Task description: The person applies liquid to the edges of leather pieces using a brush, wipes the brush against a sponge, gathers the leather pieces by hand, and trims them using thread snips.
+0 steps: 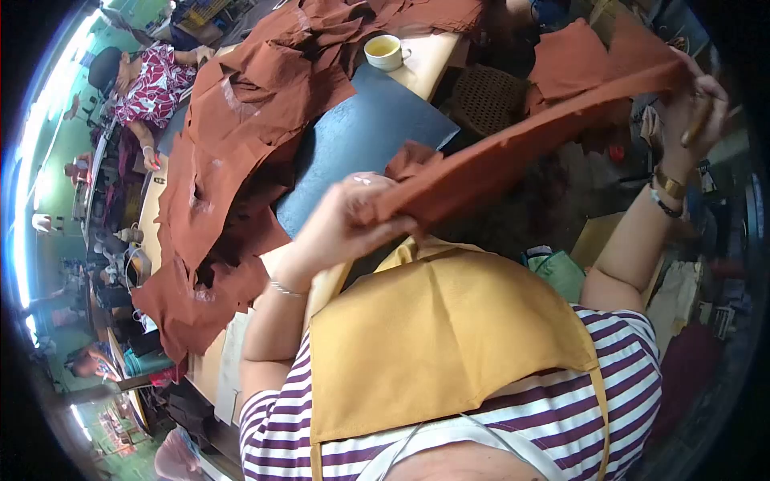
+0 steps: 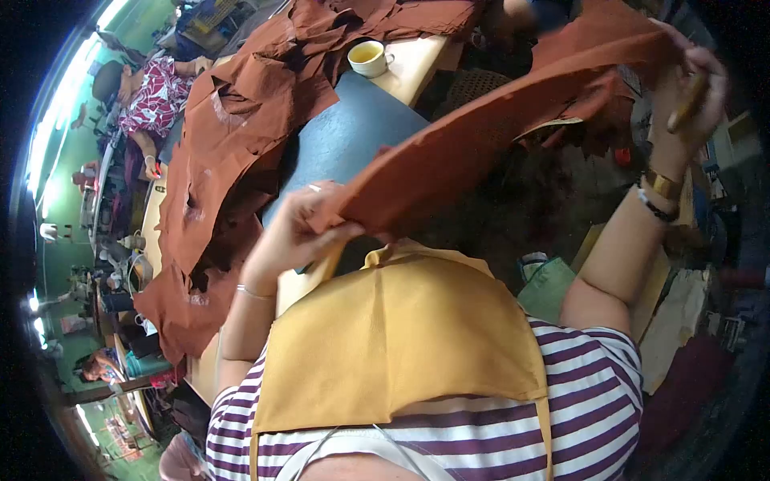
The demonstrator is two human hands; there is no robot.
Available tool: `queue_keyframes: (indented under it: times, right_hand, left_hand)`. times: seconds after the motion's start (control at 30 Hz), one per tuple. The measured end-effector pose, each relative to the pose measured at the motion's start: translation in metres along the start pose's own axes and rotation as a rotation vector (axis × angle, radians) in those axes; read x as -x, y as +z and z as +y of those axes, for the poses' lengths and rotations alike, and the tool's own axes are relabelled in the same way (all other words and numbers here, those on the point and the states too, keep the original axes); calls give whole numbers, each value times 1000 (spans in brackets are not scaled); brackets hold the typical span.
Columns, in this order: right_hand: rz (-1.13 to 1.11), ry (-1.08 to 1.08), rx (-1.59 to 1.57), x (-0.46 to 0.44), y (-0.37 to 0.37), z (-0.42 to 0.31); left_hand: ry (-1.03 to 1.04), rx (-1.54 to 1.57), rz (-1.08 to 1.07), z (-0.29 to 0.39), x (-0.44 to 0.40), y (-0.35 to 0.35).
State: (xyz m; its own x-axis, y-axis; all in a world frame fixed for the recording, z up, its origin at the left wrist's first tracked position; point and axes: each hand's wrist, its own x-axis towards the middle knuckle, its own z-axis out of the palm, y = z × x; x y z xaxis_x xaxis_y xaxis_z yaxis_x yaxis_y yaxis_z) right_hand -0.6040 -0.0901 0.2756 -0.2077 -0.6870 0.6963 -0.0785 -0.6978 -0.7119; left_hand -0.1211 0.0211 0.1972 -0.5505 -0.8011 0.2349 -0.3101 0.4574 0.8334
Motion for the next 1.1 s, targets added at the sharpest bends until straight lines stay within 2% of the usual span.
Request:
queue_keyframes:
  times: [0.03,0.07,0.17,0.23,0.27,0.3,0.37,0.5,0.57,0.63,0.7,0.77,0.83,0.87,0.9,0.93,0.97,1.03,1.1]
  right_hand:
    - [36,21,-25,-6,-13,-14]
    - [67,-80,172,-9,-30,-15]
    - [-157,-412,290,-4,-24,-30]
    - [-209,-321,228,11,0,-20]
    - [-215,-276,253,17,8,-12]
    - [-222,-230,278,23,16,-4]
    - [-266,-192,554,35,25,5]
    - [-326,-189,643,54,61,12]
    - [-337,-165,696,56,73,33]
    - [-410,-138,688,55,87,66]
    - [-541,64,654,56,104,99]
    - [-601,-59,628,55,126,148]
    - [-585,-21,715,62,146,203]
    - [-612,64,768,66,155,219]
    - [-637,140,823,62,164,227]
    - [-613,91,770,60,173,222]
    - [-519,160,780,56,187,219]
    - [-434,327,465,42,210,206]
    - [-482,327,373,25,230,221]
  left_hand:
    - [103,-43,49,-5,-4,15]
    - [83,-9,46,-16,-6,27]
    - [18,-99,61,-73,2,62]
    - [-46,140,100,-81,5,73]
    - [36,140,191,-99,12,84]
    - [-26,236,314,-110,23,89]
    - [-163,428,552,-119,51,95]
    - [-50,420,893,-126,100,84]
    - [1,274,976,-96,95,56]
    - [-114,-89,850,-99,95,15]
    - [-435,-60,766,-131,86,-22]
    - [-566,-340,672,-154,57,-40]
    - [-540,-870,654,-172,36,-29]
    - [-624,-951,570,-167,22,-18]
    - [-553,-1095,531,-170,16,2]
    - [-534,-1102,437,-175,13,19]
    - [-562,-1098,308,-175,15,34]
    - [-743,-893,254,-177,19,60]
    - [-732,-804,238,-181,23,56]
